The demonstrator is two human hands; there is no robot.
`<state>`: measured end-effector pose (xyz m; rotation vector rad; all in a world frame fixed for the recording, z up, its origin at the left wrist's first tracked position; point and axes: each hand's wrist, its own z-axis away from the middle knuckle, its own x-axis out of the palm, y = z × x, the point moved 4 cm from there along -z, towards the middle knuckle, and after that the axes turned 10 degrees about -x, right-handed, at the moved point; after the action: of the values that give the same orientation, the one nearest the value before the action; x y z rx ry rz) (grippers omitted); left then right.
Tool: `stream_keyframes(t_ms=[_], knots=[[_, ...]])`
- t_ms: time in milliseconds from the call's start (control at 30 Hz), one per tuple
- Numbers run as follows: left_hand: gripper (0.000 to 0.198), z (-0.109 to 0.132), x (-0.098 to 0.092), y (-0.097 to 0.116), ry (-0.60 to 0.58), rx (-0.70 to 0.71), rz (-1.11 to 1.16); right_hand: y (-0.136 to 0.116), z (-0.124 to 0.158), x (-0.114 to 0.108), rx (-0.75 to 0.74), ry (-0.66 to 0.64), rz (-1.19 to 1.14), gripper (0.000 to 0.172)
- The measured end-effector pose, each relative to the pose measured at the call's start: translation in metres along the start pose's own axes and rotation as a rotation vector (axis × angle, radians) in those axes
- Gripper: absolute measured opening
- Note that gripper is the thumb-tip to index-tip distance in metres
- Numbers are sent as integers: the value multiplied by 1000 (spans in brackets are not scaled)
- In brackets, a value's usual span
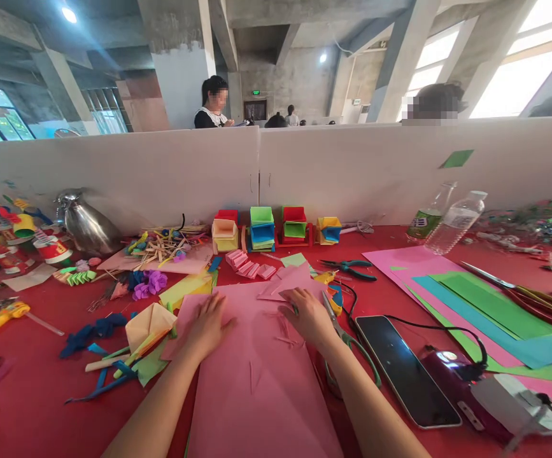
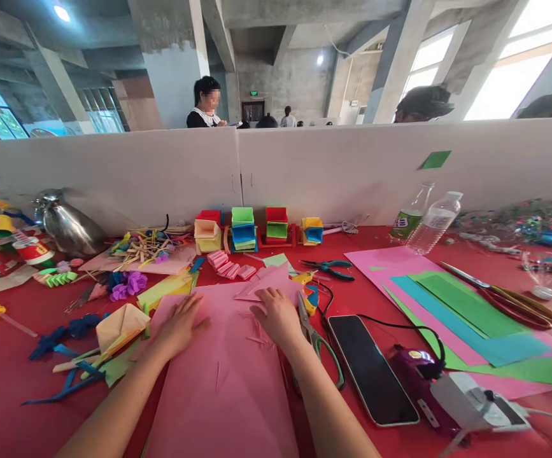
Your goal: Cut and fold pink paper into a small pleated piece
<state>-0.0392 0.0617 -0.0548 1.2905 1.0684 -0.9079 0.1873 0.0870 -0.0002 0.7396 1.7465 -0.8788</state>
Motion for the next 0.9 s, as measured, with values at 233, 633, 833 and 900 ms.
stream_keyframes(t_ms=[233, 633, 833, 900], knots=[[60, -3, 0, -8, 51, -56, -44, -12, 3, 15, -58, 28, 16, 33], [81, 0, 3, -7, -13, 43, -2, -10, 9, 16, -137, -3, -40, 52], [99, 10, 0, 14, -109, 257, 113, 4, 8, 4, 56, 189, -32, 32], [88, 11, -4, 20, -91, 259, 200, 1, 7, 4, 5, 173, -69, 27]])
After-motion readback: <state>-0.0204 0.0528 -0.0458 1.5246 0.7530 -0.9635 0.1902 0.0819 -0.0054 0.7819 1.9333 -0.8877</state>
